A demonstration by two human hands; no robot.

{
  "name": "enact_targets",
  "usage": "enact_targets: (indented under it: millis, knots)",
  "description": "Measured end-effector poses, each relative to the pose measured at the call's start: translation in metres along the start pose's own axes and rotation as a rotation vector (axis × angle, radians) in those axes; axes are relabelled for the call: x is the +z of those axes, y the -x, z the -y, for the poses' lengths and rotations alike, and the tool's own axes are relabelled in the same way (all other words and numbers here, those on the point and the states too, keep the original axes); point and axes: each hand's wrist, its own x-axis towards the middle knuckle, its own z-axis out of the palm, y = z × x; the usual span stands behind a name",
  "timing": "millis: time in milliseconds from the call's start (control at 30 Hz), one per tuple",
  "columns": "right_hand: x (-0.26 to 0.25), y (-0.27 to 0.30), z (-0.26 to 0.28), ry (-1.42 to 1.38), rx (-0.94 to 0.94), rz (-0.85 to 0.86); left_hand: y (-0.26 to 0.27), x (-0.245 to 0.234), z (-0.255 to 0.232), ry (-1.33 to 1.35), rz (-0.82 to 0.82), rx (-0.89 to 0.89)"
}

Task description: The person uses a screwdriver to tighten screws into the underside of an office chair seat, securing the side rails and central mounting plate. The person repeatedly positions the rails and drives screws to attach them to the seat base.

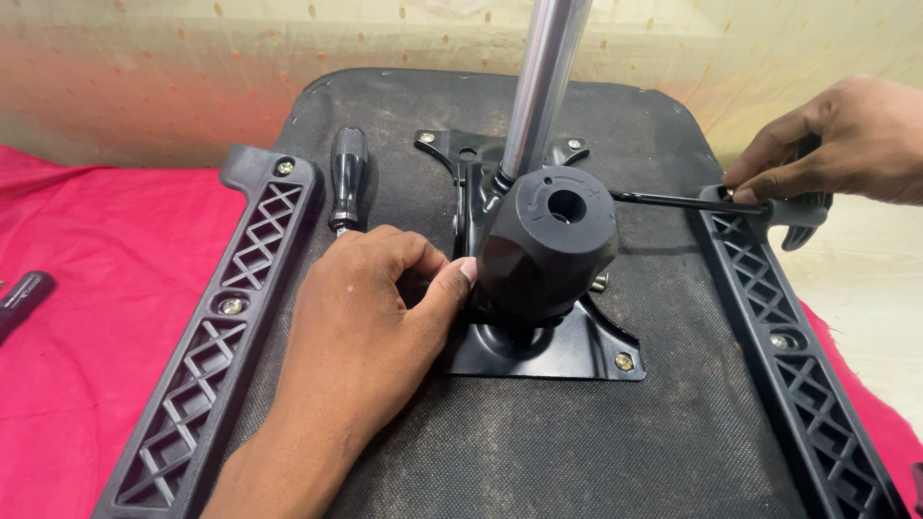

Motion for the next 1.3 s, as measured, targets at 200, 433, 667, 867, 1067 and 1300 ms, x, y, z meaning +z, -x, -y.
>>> enact_targets:
  millis: [200, 433, 667, 867, 1067, 1300]
  knots:
    - [-0.005, 0.007, 0.011, 0.192, 0.023, 0.035, 0.001, 0.001, 0.001, 0.0, -0.005, -0.031]
    - [-0.003, 0.011, 0.009, 0.141, -0.061, 0.006, 0.002, 0.004, 0.002, -0.01, -0.043, 0.007]
    - [0.0, 0.018, 0.02, 0.276, -0.034, -0.053, 0.003, 0.002, 0.001, 0.005, -0.044, 0.001]
    - [0.004, 0.02, 0.012, -0.095, -0.065, -0.05, 0.003, 0.001, 0.001, 0.011, -0.028, -0.042]
    - [0.0, 0.029, 0.029, 0.031, 0.017, -0.078, 0.003, 0.0, 0.0, 0.011, -0.035, -0.009]
    - [0.0, 0.045, 0.052, 0.218, 0.101, -0.067, -0.001, -0.005, 0.002, 0.054, -0.129, -0.039]
